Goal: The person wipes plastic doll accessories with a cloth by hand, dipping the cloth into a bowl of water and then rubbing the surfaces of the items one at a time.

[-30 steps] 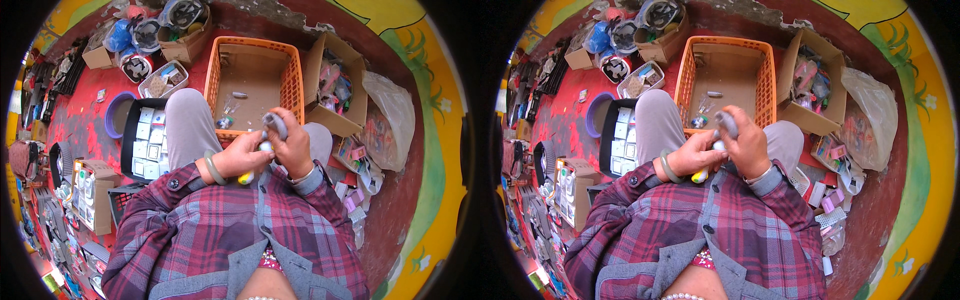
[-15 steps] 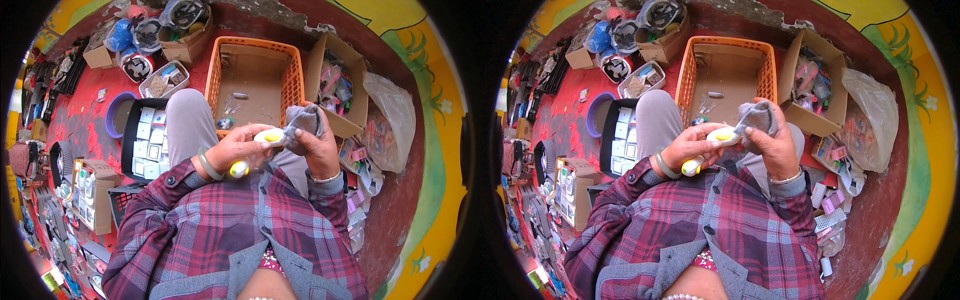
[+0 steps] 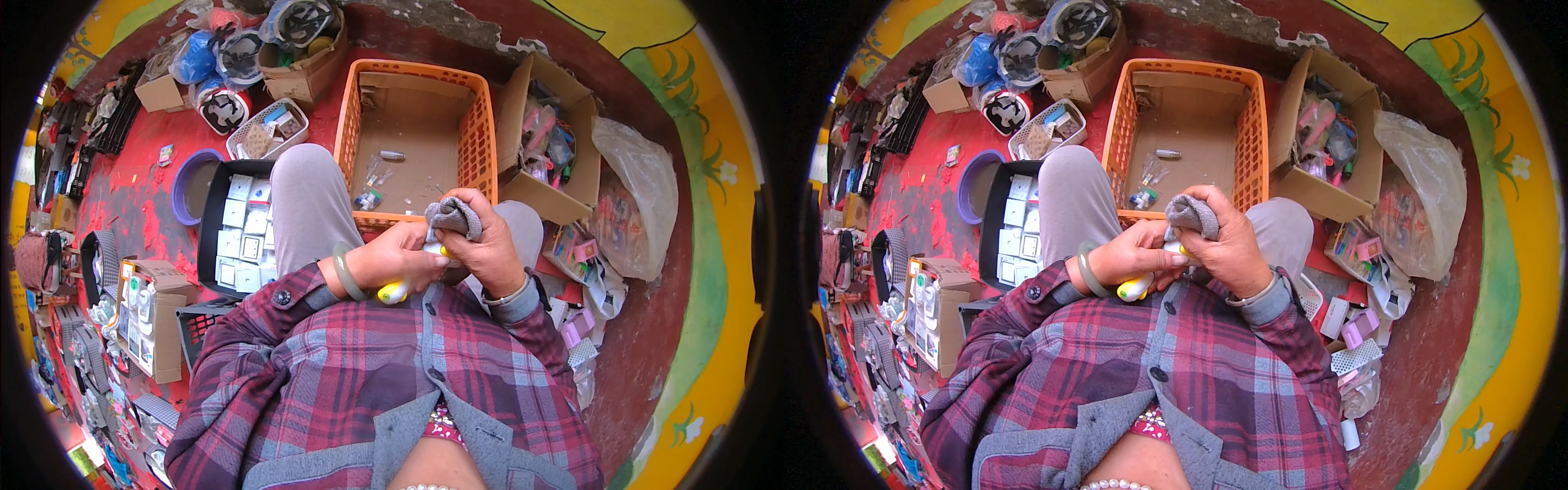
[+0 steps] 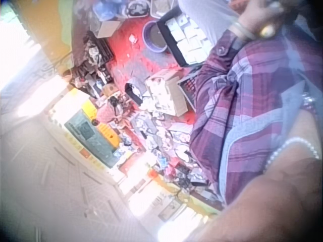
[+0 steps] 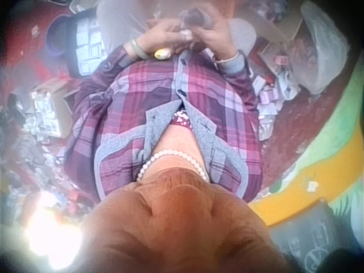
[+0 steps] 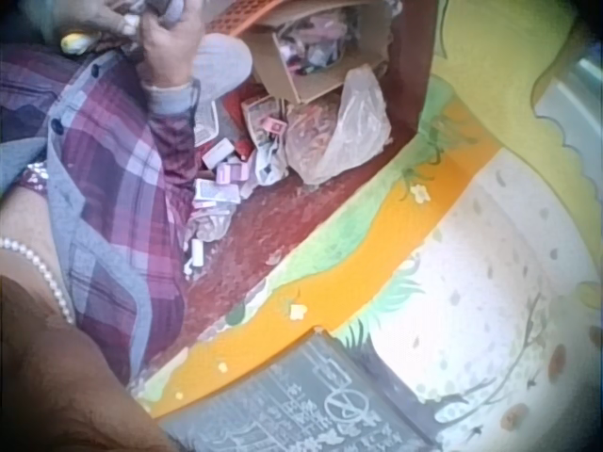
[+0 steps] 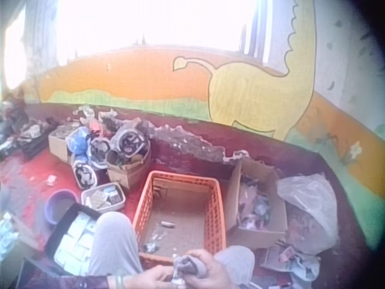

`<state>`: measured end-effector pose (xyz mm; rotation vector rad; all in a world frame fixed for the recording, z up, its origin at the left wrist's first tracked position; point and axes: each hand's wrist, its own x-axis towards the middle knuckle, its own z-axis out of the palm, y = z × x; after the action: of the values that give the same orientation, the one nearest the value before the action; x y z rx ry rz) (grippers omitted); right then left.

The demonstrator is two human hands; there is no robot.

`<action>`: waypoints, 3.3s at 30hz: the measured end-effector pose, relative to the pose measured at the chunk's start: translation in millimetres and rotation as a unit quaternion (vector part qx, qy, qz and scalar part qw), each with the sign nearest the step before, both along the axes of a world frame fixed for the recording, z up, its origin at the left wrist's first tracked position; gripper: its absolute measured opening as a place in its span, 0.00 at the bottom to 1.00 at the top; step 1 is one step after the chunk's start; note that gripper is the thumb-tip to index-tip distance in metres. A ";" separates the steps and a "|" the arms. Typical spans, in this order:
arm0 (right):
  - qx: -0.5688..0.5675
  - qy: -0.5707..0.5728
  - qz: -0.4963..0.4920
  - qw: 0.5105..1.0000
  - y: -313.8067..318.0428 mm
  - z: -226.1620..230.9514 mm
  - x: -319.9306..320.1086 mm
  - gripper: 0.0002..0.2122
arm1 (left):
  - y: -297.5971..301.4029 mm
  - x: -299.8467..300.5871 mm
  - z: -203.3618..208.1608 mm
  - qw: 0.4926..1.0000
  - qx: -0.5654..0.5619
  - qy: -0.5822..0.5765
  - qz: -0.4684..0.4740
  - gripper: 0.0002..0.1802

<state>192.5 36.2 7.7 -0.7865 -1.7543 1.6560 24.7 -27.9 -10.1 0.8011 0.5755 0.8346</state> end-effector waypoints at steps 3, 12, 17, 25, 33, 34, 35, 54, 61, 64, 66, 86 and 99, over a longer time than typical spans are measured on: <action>-0.043 0.043 -0.016 0.998 -0.8 5.1 -2.1 0.17 | -1.0 2.1 4.7 1.000 0.007 0.004 0.023 0.10; -0.204 0.028 0.101 0.973 12.7 14.9 13.4 0.18 | 4.6 -6.7 9.2 0.997 -0.045 -0.020 -0.051 0.11; -0.169 -0.041 0.073 0.982 10.0 16.1 10.4 0.17 | 3.9 -4.6 2.4 0.998 -0.049 -0.010 -0.048 0.11; -0.225 0.019 0.084 0.971 16.2 9.9 13.9 0.16 | 3.6 -6.2 7.5 0.996 -0.058 -0.022 -0.066 0.12; -0.193 -0.052 0.131 0.971 19.3 10.9 10.9 0.16 | 2.8 -6.5 4.5 0.995 -0.050 0.019 -0.086 0.12; -0.205 -0.043 0.133 0.969 20.5 8.6 10.8 0.15 | 2.3 -6.0 4.7 0.995 -0.045 0.028 -0.084 0.12; -0.216 -0.034 0.135 0.966 21.1 6.6 10.8 0.15 | 2.4 -5.9 5.4 0.996 -0.043 0.021 -0.081 0.12; -0.107 0.048 -0.040 0.992 6.0 42.9 26.0 0.18 | -1.0 -14.8 10.6 0.995 0.032 -0.092 -0.015 0.30; -0.124 0.013 -0.013 0.992 -1.6 42.8 21.6 0.19 | -3.7 -12.3 20.9 0.997 0.065 -0.013 0.043 0.25; -0.169 0.067 -0.051 0.982 -3.7 36.6 15.0 0.19 | -2.1 -10.8 16.0 0.993 0.084 -0.003 0.085 0.20; -0.190 0.104 -0.075 0.973 -5.1 33.2 12.0 0.18 | -0.3 -11.1 15.8 0.991 0.073 -0.027 0.106 0.18; -0.021 0.048 -0.167 0.985 -21.8 14.2 -7.3 0.16 | 6.6 -4.8 20.0 0.961 -0.064 -0.151 0.221 0.28; 0.151 0.028 -0.151 0.976 -25.1 15.5 -8.0 0.15 | 1.2 -4.7 22.8 0.971 0.034 -0.083 0.221 0.18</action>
<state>184.5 11.2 23.2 -0.8081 -1.6974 1.1681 20.0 -26.7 12.7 0.6641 0.5871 1.3244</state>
